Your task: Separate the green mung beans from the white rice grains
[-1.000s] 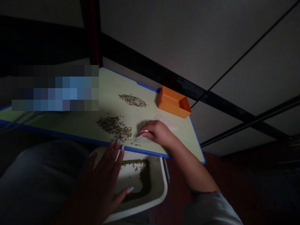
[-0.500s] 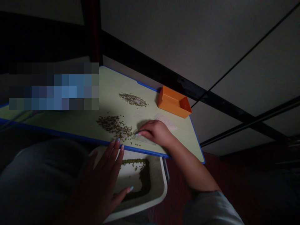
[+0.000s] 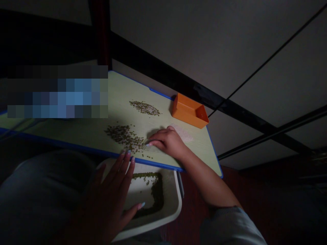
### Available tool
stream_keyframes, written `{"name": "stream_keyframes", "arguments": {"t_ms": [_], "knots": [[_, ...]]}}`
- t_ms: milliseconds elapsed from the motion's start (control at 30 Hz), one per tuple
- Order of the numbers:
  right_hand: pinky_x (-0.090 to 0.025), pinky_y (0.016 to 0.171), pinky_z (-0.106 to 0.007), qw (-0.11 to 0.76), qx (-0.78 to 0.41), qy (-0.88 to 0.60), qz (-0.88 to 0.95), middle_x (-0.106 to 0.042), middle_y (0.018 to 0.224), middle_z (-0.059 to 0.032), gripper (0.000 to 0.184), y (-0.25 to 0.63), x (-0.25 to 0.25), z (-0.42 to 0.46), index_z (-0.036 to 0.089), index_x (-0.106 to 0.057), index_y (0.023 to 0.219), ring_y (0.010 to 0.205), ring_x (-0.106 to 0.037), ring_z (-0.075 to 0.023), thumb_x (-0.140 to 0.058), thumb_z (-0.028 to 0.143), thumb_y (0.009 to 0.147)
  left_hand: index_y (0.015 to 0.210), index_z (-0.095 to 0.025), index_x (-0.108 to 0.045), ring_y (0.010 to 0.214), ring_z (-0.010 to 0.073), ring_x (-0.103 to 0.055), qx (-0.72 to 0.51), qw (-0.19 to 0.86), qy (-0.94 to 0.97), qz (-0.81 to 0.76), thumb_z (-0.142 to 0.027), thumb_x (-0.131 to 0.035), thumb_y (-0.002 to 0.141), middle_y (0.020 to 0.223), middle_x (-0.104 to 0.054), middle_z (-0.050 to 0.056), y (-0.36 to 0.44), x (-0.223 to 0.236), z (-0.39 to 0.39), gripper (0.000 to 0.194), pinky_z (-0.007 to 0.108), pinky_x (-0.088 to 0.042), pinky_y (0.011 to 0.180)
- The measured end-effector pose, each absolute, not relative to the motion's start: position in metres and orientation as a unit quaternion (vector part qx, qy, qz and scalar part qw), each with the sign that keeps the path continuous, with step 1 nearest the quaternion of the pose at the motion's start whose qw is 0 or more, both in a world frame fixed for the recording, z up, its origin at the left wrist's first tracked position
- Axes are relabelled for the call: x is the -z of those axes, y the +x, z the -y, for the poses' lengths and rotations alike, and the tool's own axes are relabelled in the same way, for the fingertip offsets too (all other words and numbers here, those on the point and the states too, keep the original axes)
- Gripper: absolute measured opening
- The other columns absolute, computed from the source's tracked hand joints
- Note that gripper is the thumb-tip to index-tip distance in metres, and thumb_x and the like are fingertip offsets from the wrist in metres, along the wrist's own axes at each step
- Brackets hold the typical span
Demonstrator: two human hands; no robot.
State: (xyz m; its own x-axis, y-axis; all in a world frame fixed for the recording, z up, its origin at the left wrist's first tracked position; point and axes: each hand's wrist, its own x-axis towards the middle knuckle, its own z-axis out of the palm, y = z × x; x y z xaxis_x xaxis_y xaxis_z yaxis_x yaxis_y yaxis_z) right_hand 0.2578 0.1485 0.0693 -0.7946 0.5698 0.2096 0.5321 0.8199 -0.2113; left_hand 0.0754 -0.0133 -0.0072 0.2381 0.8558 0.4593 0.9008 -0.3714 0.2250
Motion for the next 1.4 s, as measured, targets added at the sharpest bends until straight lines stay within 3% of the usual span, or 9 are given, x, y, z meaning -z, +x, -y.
{"name": "stream_keyframes", "arguments": {"t_ms": [333,1400], "knots": [[-0.026,0.076,-0.029,0.121,-0.077,-0.271,0.952,-0.073,0.088,-0.0018,0.036,0.2605,-0.0742,-0.148,0.022,-0.07,0.094,0.086,-0.063,-0.0143,-0.046,0.049,0.092,0.143,-0.016,-0.021,0.138,0.0331,-0.033,0.265,0.034,-0.781,0.565,-0.072,-0.05,0.066,0.15,-0.033,0.017,0.0752,0.0072,0.0141,0.099,0.056,-0.025,0.11],[-0.031,0.078,-0.029,0.122,-0.069,-0.244,0.96,-0.073,0.09,-0.0032,0.036,0.2579,-0.0717,-0.1468,0.02,-0.068,0.096,0.087,-0.063,-0.0144,-0.044,0.047,0.093,0.142,-0.016,-0.022,0.136,0.033,-0.036,0.278,0.034,-0.776,0.565,-0.071,-0.049,0.068,0.148,-0.038,0.016,0.0765,0.001,0.0137,0.096,0.055,-0.03,0.108]]}}
